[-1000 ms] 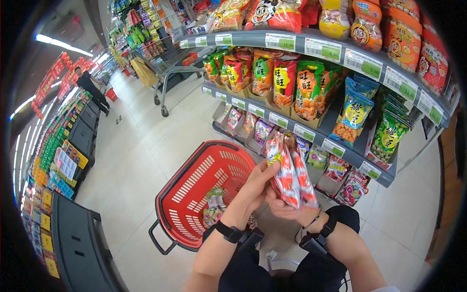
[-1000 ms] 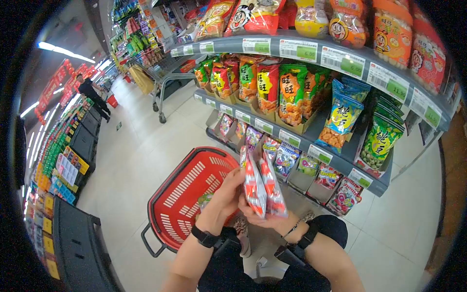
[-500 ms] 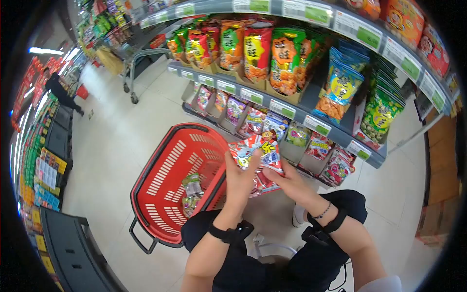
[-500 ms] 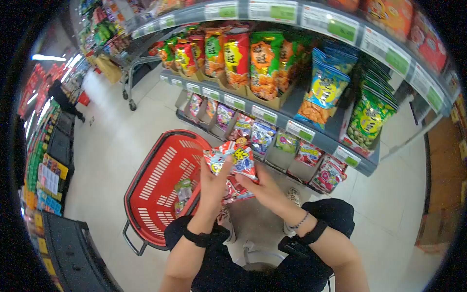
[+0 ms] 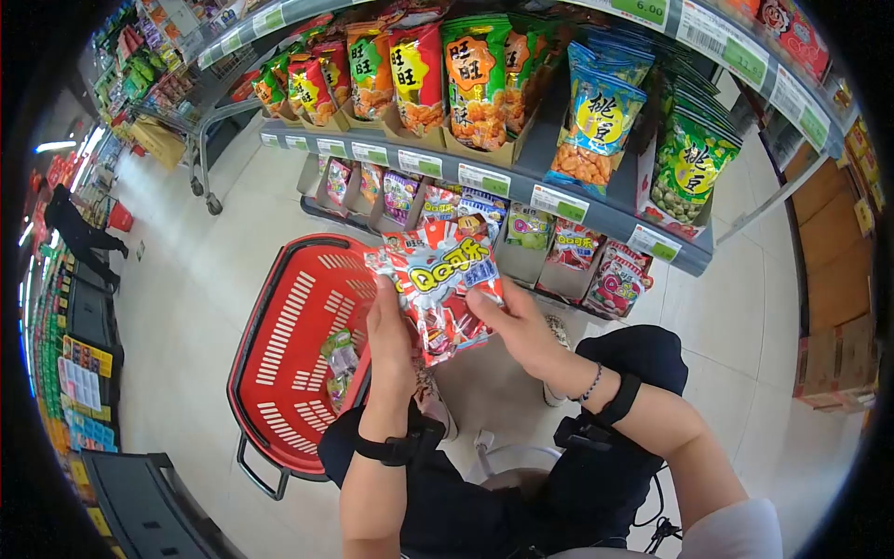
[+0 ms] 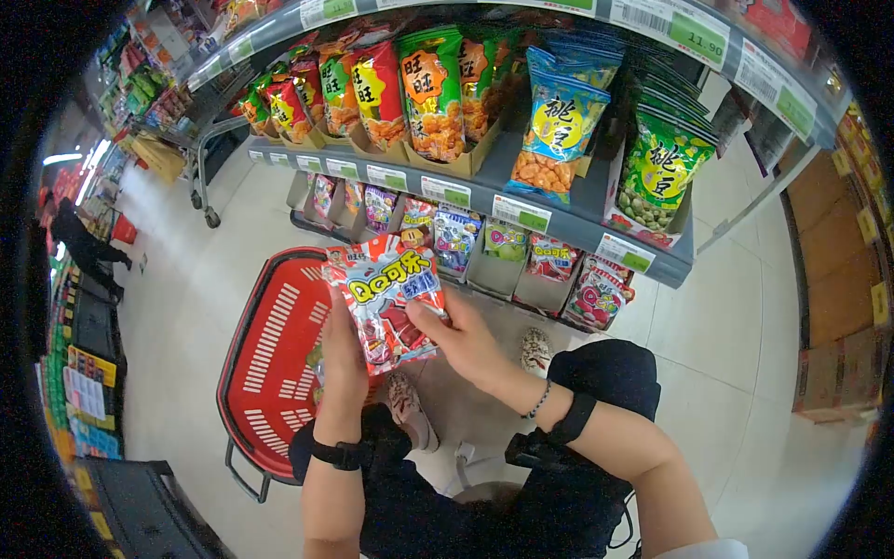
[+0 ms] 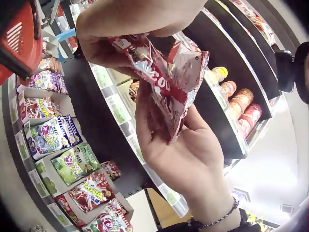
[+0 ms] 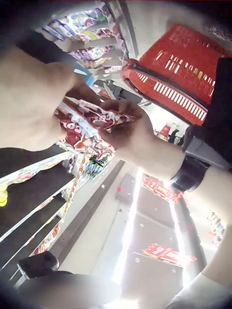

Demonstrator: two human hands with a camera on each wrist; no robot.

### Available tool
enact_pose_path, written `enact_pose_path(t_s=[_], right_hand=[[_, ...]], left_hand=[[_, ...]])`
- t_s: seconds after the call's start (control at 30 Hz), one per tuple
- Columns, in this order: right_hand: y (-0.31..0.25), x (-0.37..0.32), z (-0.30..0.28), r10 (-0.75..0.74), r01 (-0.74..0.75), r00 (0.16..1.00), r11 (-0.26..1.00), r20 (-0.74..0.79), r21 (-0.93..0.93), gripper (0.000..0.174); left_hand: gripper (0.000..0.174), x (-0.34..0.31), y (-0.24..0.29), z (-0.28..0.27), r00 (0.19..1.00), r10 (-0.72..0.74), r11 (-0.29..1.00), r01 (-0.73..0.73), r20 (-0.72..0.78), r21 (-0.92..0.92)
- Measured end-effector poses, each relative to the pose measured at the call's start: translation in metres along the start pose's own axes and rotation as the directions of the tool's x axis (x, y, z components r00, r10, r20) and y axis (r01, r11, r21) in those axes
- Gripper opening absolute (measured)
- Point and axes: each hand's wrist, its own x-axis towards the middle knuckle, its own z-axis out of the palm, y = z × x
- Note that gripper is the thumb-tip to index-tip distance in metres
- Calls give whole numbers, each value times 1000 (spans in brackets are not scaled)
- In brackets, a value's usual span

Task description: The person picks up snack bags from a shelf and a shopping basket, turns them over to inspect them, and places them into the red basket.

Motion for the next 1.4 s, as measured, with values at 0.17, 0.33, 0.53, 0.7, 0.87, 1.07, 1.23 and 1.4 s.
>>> enact_pose_path(t_s=[0.17,0.33,0.53,0.7,0.87,1.07,1.23,1.4], right_hand=[[-10,-3,-7,145,-154,988,837,59,526,39],[-8,1,-23,230,-453,891,510,392,731,28],[-13,-5,-10,82,-527,838,383,540,759,37],[-14,-3,-5,69,-539,826,386,559,749,36],[-19,-2,-2,28,-584,791,335,611,740,28],[-17,-2,-1,51,-586,791,352,610,730,30],[-15,-3,-2,47,-601,778,342,626,722,32],[-17,-4,-2,61,-595,782,372,620,713,34]], left_hand=[[44,6,-5,-1,998,-56,916,42,-22,-399],[32,-2,-7,-20,768,-42,464,581,639,-668],[27,-6,-2,-9,584,77,351,742,808,-571],[34,-6,-3,-6,541,114,339,767,833,-545],[25,-9,5,-7,508,125,368,774,852,-515],[33,-9,0,-8,480,173,373,776,860,-508],[34,-10,-1,-8,473,166,352,791,866,-500],[34,-10,-1,-8,462,178,364,790,869,-494]])
